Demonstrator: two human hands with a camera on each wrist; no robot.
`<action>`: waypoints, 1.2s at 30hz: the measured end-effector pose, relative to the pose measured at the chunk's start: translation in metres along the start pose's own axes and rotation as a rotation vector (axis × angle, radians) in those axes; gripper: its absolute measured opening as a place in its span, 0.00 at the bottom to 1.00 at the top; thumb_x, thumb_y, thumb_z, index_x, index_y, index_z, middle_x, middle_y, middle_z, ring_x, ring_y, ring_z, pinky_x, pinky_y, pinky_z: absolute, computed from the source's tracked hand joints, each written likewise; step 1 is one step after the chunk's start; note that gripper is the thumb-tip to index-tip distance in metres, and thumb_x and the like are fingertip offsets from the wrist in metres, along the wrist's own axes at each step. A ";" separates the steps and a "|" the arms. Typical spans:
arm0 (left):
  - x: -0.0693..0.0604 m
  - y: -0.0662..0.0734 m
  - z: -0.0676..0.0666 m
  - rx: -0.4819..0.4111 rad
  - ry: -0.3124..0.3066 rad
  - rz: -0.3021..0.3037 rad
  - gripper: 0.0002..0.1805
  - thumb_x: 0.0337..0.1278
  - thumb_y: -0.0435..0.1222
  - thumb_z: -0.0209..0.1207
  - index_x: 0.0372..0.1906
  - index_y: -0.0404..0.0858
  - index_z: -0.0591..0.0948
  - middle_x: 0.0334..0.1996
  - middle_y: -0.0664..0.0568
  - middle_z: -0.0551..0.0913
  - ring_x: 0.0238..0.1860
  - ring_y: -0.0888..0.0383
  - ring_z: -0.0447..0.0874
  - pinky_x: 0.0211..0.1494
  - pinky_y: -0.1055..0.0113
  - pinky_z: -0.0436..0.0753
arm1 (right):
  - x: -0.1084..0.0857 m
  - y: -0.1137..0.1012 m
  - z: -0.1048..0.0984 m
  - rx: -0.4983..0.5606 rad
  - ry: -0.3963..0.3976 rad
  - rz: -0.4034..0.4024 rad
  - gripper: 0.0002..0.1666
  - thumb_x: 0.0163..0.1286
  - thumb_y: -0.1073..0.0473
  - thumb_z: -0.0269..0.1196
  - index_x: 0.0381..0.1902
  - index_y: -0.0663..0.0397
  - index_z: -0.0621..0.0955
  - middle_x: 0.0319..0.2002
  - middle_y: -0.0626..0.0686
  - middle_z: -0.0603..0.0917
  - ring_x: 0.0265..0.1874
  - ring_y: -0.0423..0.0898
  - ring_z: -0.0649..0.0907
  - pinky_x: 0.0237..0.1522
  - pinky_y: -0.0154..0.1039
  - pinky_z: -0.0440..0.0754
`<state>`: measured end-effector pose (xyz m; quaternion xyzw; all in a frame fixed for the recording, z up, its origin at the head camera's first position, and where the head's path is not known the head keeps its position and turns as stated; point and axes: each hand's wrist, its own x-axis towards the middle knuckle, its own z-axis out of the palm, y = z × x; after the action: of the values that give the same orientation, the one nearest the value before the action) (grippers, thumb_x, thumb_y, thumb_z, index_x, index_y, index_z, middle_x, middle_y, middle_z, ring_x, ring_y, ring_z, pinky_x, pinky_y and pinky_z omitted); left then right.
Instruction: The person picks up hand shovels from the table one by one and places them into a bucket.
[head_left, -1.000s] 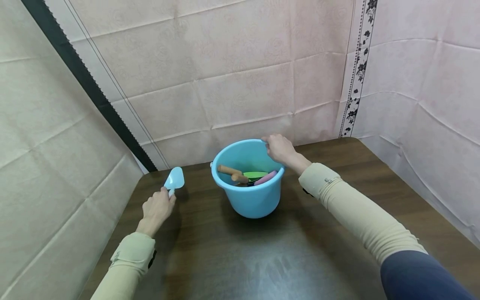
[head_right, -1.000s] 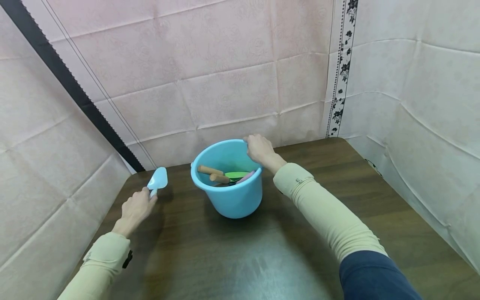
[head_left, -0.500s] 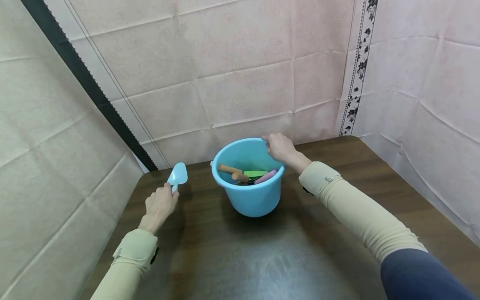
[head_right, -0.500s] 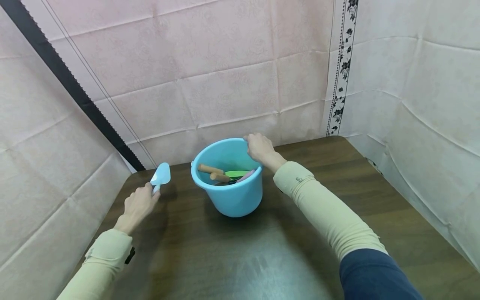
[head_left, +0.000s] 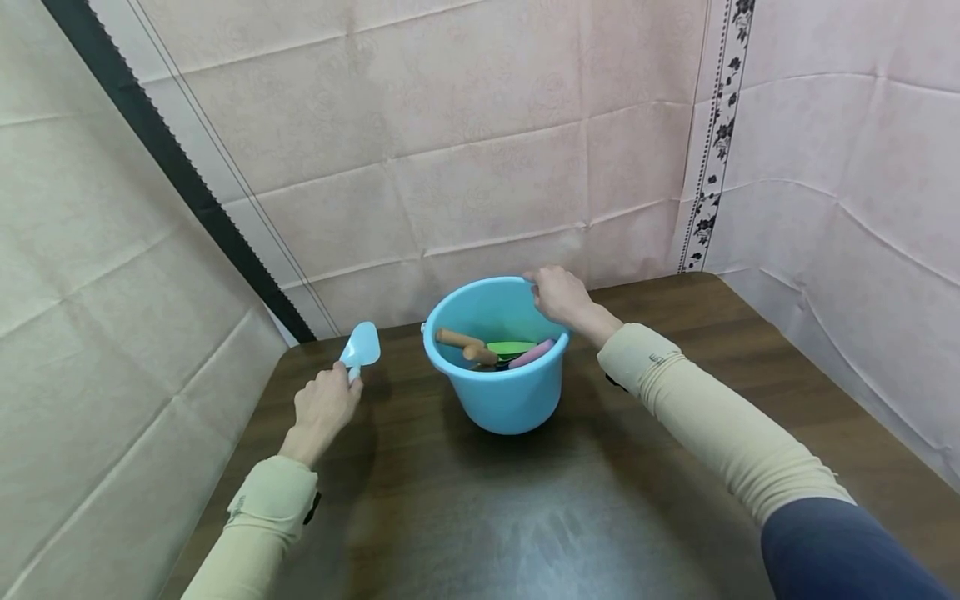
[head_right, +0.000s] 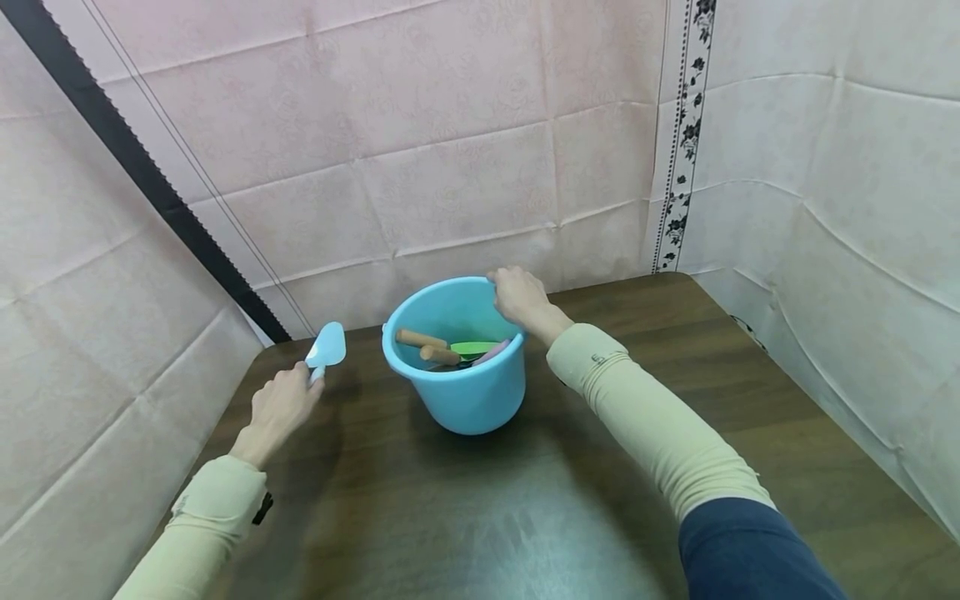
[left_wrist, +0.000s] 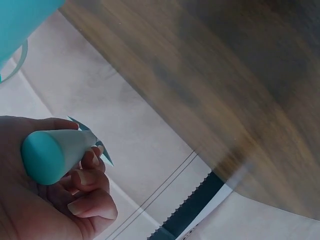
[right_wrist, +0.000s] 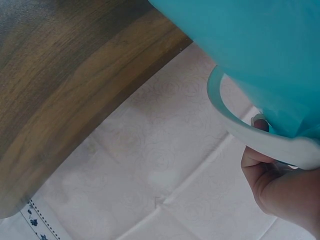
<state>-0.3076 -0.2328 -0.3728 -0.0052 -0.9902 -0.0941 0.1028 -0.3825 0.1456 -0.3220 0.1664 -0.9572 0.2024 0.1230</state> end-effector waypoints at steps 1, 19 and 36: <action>0.000 0.001 -0.001 0.001 0.000 -0.001 0.15 0.67 0.40 0.49 0.36 0.30 0.71 0.19 0.47 0.69 0.15 0.55 0.68 0.16 0.65 0.63 | 0.000 0.000 0.000 0.002 0.000 -0.001 0.23 0.71 0.66 0.50 0.63 0.59 0.74 0.49 0.62 0.83 0.39 0.53 0.78 0.44 0.48 0.80; 0.000 0.012 -0.010 0.000 0.022 0.021 0.14 0.66 0.41 0.49 0.32 0.33 0.71 0.18 0.48 0.67 0.15 0.55 0.67 0.17 0.64 0.62 | 0.000 0.000 0.001 0.000 -0.009 0.001 0.24 0.71 0.68 0.49 0.63 0.60 0.74 0.52 0.62 0.82 0.39 0.51 0.78 0.46 0.49 0.80; 0.002 0.026 -0.024 0.014 0.039 0.047 0.14 0.65 0.40 0.48 0.29 0.34 0.69 0.17 0.49 0.66 0.15 0.55 0.65 0.16 0.64 0.61 | 0.000 -0.001 -0.001 0.014 -0.002 -0.009 0.24 0.71 0.68 0.49 0.63 0.61 0.74 0.54 0.63 0.81 0.41 0.53 0.79 0.48 0.51 0.80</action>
<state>-0.3044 -0.2119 -0.3448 -0.0259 -0.9883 -0.0846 0.1245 -0.3819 0.1455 -0.3208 0.1719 -0.9551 0.2082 0.1219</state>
